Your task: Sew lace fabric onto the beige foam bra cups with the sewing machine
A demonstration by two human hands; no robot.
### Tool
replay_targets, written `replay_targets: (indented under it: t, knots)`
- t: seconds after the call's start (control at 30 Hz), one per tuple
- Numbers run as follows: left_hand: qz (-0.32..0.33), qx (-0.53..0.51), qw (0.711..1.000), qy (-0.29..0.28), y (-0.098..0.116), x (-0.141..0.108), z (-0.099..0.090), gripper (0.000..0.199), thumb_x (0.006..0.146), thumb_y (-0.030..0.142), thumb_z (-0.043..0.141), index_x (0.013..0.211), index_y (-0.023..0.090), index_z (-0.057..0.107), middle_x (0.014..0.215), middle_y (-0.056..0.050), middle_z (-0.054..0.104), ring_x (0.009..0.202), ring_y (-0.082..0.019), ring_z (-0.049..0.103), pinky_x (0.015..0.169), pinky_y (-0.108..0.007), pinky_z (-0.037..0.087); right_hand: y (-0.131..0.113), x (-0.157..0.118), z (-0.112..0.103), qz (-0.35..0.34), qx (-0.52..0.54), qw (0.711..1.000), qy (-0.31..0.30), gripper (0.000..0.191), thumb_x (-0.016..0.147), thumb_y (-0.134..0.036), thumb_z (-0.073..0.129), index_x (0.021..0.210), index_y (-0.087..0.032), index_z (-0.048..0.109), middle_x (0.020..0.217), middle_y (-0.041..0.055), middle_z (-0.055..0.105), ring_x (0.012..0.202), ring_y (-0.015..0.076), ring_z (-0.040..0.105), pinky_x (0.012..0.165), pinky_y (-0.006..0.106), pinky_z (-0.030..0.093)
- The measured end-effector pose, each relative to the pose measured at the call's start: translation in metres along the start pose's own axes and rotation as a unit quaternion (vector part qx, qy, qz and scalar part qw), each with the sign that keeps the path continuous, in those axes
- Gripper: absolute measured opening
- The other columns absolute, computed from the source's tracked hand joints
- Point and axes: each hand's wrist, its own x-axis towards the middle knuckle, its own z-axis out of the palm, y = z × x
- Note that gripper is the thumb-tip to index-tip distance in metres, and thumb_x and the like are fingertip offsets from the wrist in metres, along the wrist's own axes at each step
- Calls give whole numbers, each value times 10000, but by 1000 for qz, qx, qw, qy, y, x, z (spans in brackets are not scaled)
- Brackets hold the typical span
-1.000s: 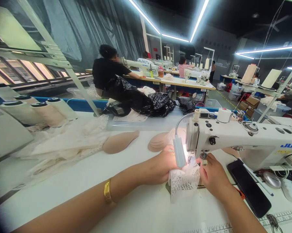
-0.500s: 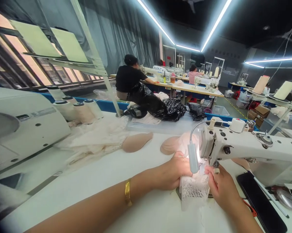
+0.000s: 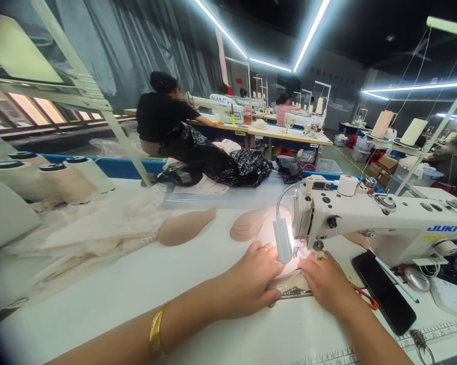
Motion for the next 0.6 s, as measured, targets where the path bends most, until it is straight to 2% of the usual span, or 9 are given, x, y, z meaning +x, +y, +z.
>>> replay_targets:
  t: [0.17, 0.3, 0.4, 0.5, 0.6]
  knots:
    - [87, -61, 994, -17, -12, -3, -6, 135, 845, 167, 702, 878, 187, 573, 957, -27, 656, 911, -238, 599, 829, -365, 288, 5, 0, -12, 11, -7, 1000, 7, 289, 1007, -66, 433, 1025, -229, 671, 911, 57, 706, 865, 247, 594, 758, 362, 523]
    - [109, -27, 993, 26, -19, 5, 7, 189, 784, 36, 650, 859, 195, 583, 932, -16, 668, 848, -213, 564, 822, -371, 249, 4, 0, -19, 18, 0, 1000, 18, 350, 978, -22, 412, 1048, -234, 682, 978, 70, 681, 906, 244, 592, 776, 345, 540]
    - [137, -29, 989, 56, -20, 10, 18, 226, 738, -16, 627, 827, 189, 594, 999, -12, 700, 923, -225, 585, 864, -388, 242, 5, -1, -25, 41, -1, 999, -4, 316, 976, -28, 423, 969, -216, 676, 966, 78, 660, 896, 245, 597, 779, 354, 548]
    - [148, -44, 987, 45, -22, 13, 23, 233, 671, -43, 608, 736, 170, 541, 842, 24, 690, 864, -203, 593, 857, -384, 244, 10, -3, -36, 53, 8, 998, -25, 344, 964, 1, 395, 928, -208, 665, 940, 74, 661, 918, 246, 610, 813, 370, 554]
    - [154, -47, 986, 41, -26, 16, 23, 291, 640, -51, 604, 795, 194, 600, 798, 46, 683, 815, -181, 594, 832, -379, 248, 12, -5, -47, 67, 40, 995, -55, 323, 981, -39, 433, 941, -225, 694, 933, 55, 677, 906, 234, 634, 802, 358, 571]
